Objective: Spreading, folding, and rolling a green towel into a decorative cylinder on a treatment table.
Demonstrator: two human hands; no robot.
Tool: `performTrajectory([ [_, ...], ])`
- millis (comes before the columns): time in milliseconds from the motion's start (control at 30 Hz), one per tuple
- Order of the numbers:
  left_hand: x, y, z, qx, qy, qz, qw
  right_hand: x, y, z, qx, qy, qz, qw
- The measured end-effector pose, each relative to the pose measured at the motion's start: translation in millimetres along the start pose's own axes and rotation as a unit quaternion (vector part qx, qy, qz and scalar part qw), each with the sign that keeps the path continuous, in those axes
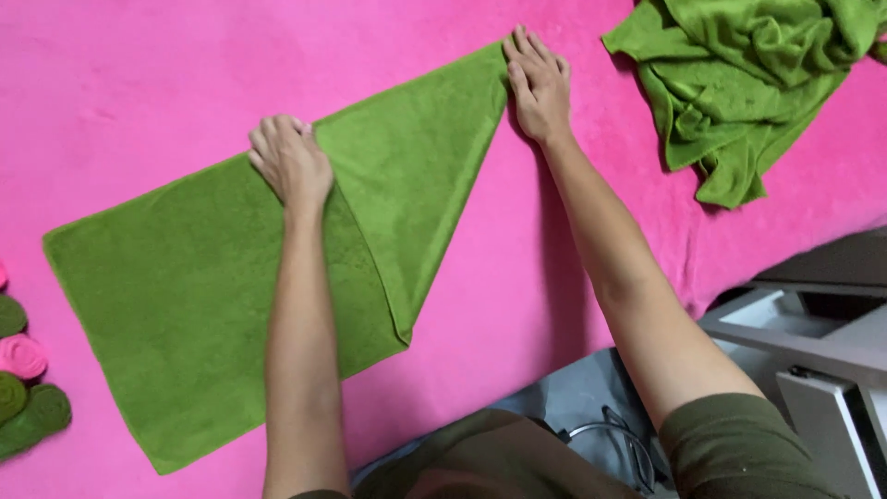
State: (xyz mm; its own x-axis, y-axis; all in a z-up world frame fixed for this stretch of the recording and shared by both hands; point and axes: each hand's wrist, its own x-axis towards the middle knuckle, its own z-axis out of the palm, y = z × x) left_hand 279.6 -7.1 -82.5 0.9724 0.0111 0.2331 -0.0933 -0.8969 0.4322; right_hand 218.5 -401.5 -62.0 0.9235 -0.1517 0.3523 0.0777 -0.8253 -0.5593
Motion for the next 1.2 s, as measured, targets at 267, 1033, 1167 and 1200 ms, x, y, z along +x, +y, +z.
performTrajectory([
  [267,24,36,-22,0.083,-0.089,-0.053,0.991,1,11,6,-0.037,-0.002,-0.011,0.999],
  [1033,-262,111,-68,0.078,-0.133,0.162,0.975,4,11,3,-0.039,-0.004,-0.047,0.998],
  [1167,-316,75,-92,0.056,-0.154,0.138,0.977,5,11,4,-0.032,0.013,-0.051,0.998],
  [1200,-328,67,-95,0.021,-0.162,0.131,0.978,5,10,4,-0.041,0.011,-0.053,0.998],
])
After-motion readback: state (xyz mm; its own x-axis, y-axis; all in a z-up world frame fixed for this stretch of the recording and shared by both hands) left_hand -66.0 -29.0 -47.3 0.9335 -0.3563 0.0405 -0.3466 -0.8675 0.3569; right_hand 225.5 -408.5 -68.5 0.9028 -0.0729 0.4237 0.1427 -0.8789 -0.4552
